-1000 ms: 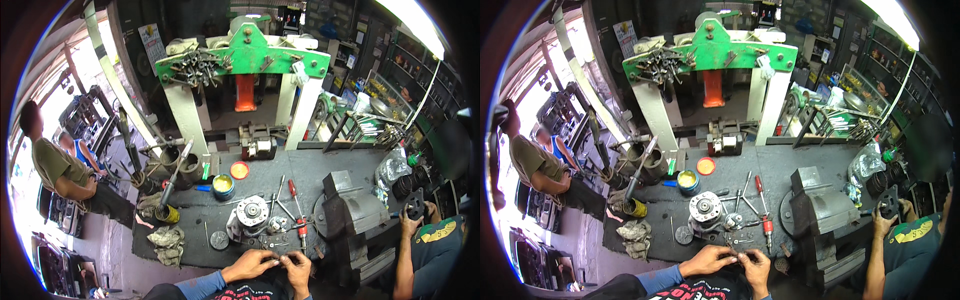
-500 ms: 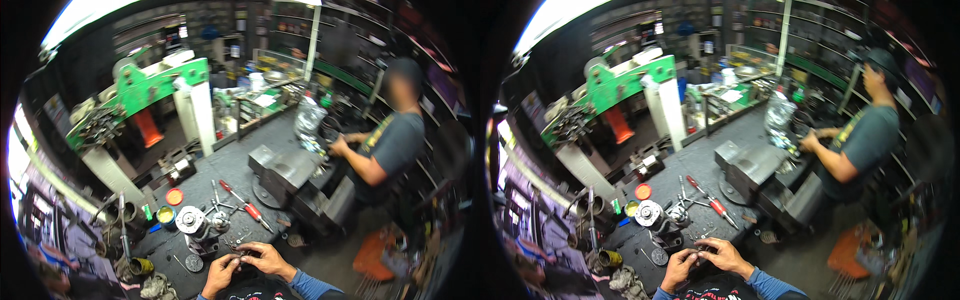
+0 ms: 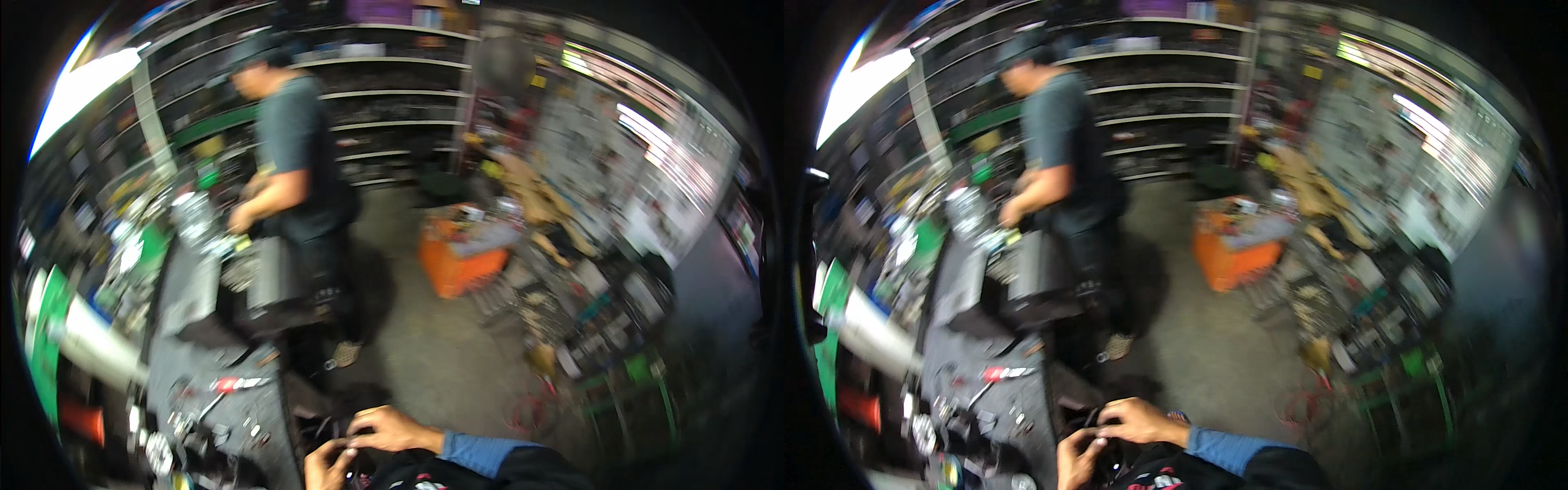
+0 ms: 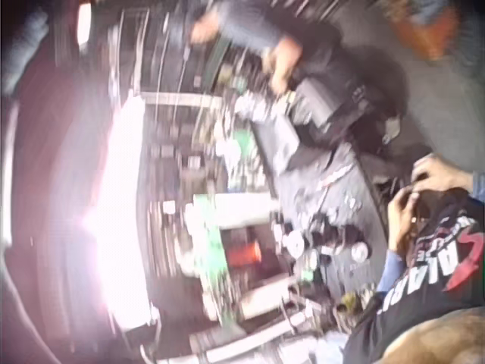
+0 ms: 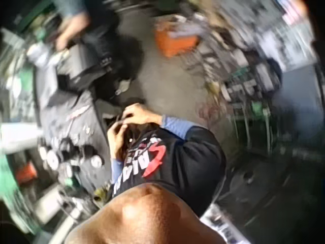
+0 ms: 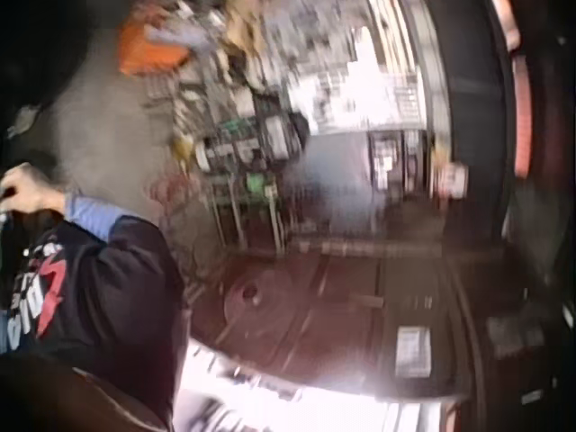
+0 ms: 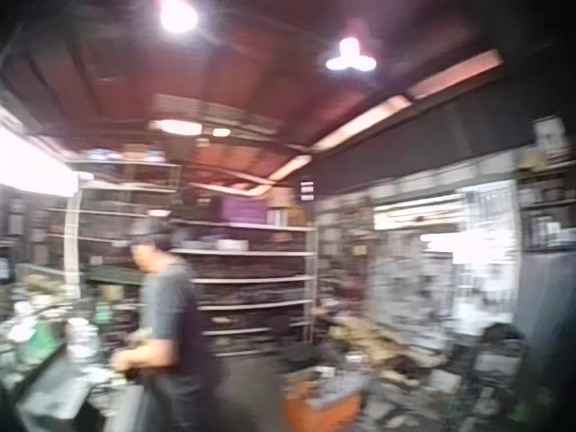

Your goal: The person assembles a small electric motor by hand, inserting brushes and springs, fitting the stator and rotor, and tightening screws. They wipe parts with a rag and apply grease from a container before final assembly.

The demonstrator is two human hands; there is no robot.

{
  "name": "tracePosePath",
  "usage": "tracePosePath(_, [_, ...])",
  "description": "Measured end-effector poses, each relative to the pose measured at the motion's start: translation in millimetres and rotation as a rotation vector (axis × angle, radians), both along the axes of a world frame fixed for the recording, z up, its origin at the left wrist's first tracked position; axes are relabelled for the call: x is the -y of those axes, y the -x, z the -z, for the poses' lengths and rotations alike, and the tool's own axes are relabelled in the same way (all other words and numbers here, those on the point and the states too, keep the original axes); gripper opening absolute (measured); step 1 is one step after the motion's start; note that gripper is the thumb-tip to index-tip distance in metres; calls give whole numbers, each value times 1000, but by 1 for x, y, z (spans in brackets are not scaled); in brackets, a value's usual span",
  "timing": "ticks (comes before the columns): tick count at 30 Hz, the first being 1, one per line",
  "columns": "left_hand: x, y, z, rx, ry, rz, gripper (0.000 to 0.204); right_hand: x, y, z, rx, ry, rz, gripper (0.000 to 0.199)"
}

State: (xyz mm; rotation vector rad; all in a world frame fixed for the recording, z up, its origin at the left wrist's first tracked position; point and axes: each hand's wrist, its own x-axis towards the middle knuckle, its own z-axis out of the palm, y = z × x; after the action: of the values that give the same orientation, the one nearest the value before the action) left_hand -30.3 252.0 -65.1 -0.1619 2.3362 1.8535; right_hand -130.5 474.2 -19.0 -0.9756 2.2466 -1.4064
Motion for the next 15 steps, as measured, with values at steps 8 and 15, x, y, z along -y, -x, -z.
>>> tracePosePath(8, [-178,77,-63,130,-181,345,20,-171,-11,-2,160,2,422,41])
tracePosePath(15, [-368,169,-58,169,-116,659,28,-363,-19,34,250,-27,909,43])
